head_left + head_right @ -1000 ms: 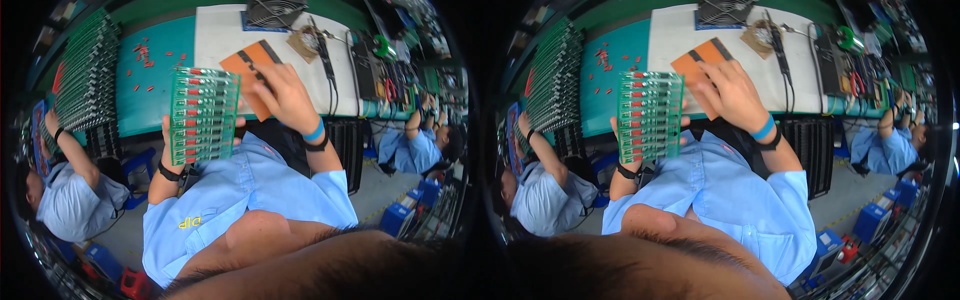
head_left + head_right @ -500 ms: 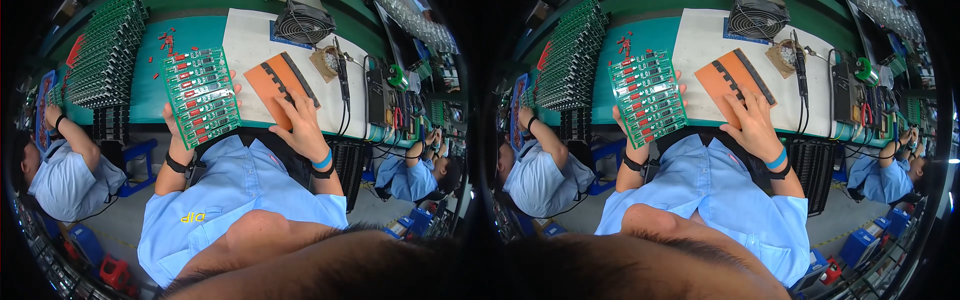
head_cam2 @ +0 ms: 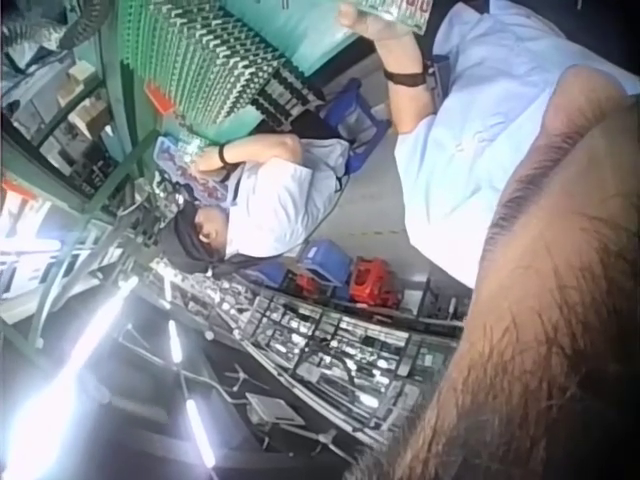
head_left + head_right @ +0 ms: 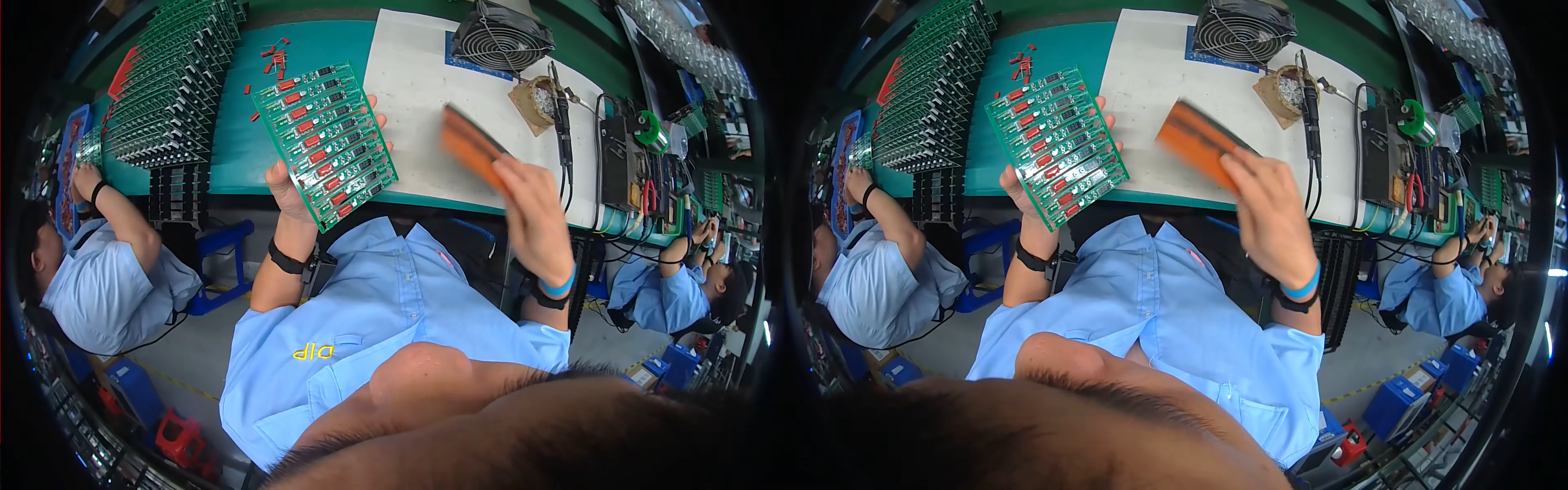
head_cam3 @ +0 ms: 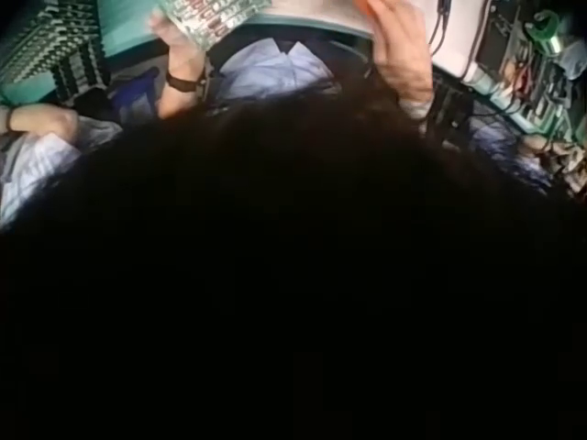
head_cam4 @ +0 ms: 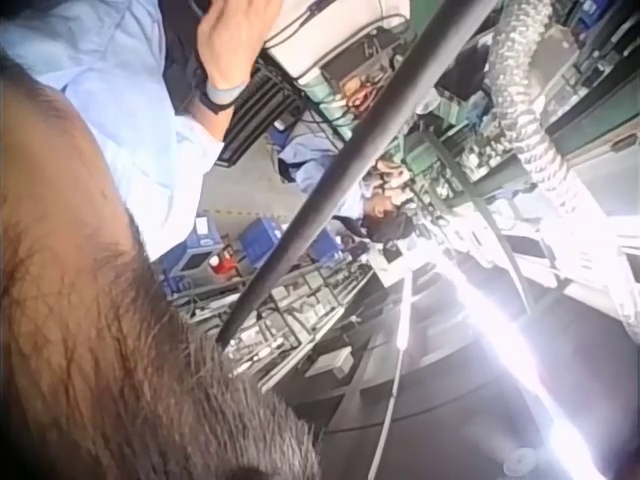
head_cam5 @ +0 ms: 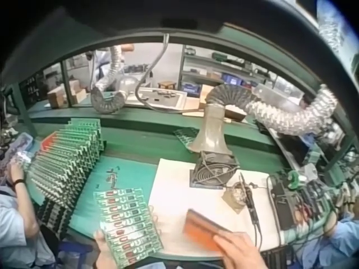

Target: Soldering components onto printed circuit boards at a factory workstation.

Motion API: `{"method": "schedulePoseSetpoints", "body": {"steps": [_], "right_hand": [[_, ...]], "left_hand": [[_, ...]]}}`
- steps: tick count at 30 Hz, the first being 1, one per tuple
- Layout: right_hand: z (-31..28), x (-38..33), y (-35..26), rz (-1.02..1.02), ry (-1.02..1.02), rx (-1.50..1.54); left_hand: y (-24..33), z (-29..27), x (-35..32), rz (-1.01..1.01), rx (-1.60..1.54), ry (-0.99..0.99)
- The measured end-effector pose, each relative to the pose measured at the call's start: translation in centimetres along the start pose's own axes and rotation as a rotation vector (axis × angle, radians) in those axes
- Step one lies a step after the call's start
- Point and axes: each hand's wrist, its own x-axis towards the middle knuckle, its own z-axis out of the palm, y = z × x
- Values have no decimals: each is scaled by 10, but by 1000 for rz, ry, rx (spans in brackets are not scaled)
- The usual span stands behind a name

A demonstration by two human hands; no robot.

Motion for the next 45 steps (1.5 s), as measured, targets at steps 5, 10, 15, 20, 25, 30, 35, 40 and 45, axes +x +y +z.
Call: {"method": "schedulePoseSetpoints", "body": {"steps": [5,10,15,20,25,30,35,40,45], "right_hand": [[-12,-8,-20,442,309,568],[19,20,-41,433,225,1005],[28,31,-38,411,157,1096],[34,34,-29,457,86,1040],[37,32,-23,481,109,1082],[31,31,-16,433,293,1189],[41,35,2,505,270,1356],[58,36,-3,543,206,1329],[76,39,-3,527,131,1275]], "left_hand": [[-13,7,1,-11,44,-8],[-32,-45,-11,-71,-316,-197],[-38,-55,-14,-81,-368,-197],[-38,-41,-17,-74,-106,-38],[-43,-47,-14,-76,-226,-116],[-34,-39,-14,-97,-86,43],[-36,-17,-12,-76,-79,115],[-40,-35,-17,-135,-108,24],[-42,-36,-17,-174,-33,-8]]}}
